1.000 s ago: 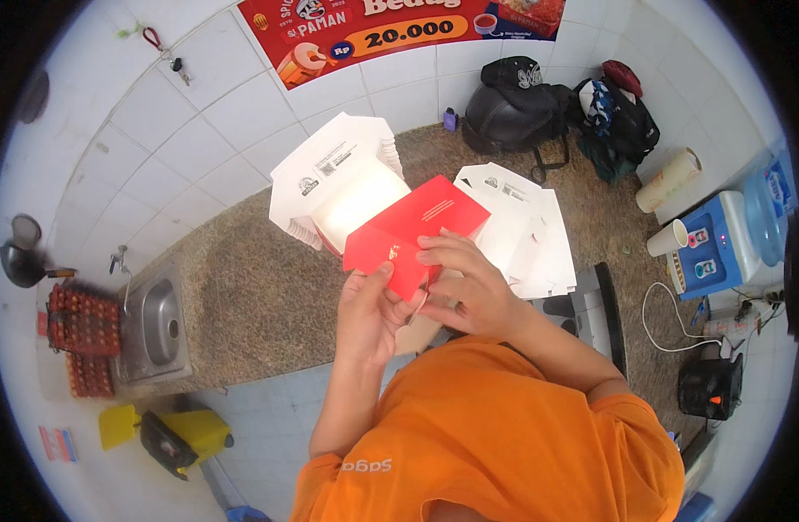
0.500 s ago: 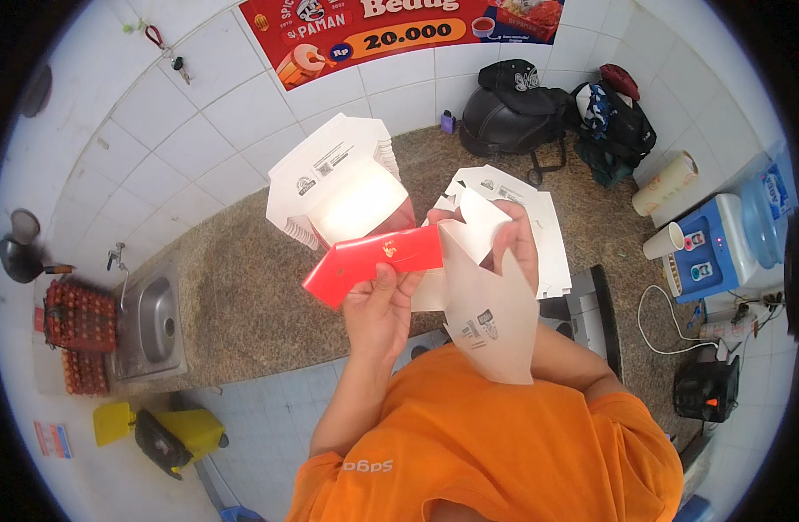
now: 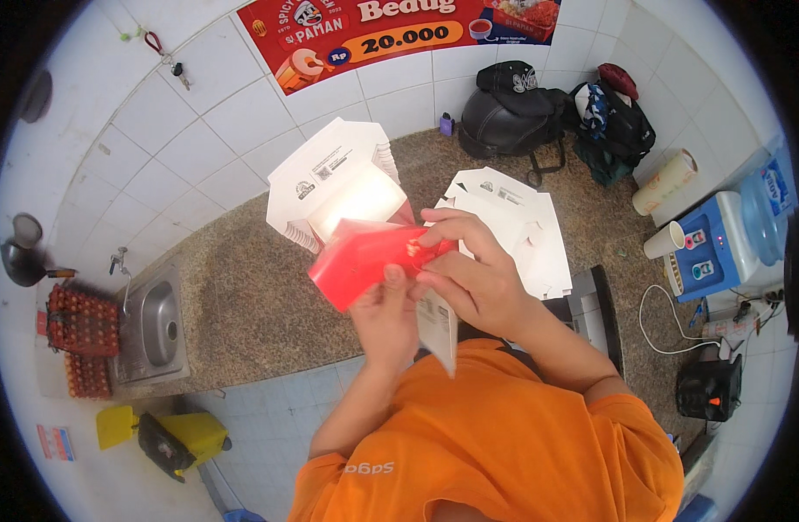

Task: The person assembles white cardboard food boxes by folding the flaps and inserting red paper inserts into the interior. The person handles the boxes one at a time, folding the sides and tucking the inserts into place on a countertop.

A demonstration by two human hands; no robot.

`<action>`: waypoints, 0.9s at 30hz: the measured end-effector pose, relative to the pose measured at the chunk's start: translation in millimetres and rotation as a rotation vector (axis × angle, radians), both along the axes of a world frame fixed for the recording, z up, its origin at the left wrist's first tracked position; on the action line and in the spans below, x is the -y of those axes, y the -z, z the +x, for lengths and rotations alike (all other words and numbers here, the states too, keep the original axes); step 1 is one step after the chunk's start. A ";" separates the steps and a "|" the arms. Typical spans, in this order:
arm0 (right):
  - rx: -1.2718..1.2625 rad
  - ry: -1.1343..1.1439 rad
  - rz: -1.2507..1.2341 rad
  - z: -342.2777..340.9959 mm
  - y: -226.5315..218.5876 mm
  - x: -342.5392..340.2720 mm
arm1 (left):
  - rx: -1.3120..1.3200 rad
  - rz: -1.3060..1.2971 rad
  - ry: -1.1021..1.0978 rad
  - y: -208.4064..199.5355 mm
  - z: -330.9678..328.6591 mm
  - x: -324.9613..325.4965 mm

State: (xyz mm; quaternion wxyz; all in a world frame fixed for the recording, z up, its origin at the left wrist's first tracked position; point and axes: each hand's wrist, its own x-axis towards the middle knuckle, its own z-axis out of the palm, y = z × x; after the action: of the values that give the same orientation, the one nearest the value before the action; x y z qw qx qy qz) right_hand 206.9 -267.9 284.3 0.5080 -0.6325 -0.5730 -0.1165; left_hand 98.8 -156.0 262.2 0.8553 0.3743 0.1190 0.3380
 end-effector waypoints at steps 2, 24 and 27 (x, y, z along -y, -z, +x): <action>-0.087 0.046 0.032 -6.7 12.0 0.5 | 0.026 -0.043 -0.049 -3.1 -2.0 17.2; -0.508 -0.329 -0.737 21.8 -36.3 40.0 | -0.440 1.388 0.247 -46.9 -35.7 -38.9; -0.192 -0.310 -0.691 25.6 -23.8 38.9 | -0.388 1.605 -0.200 -38.8 -29.0 -37.6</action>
State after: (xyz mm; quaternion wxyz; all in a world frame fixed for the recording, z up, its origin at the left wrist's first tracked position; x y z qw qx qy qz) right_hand 232.6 -306.7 308.1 0.3279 -0.6802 -0.6171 0.2212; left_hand 69.8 -118.4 301.0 0.2585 0.9099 0.0199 0.3239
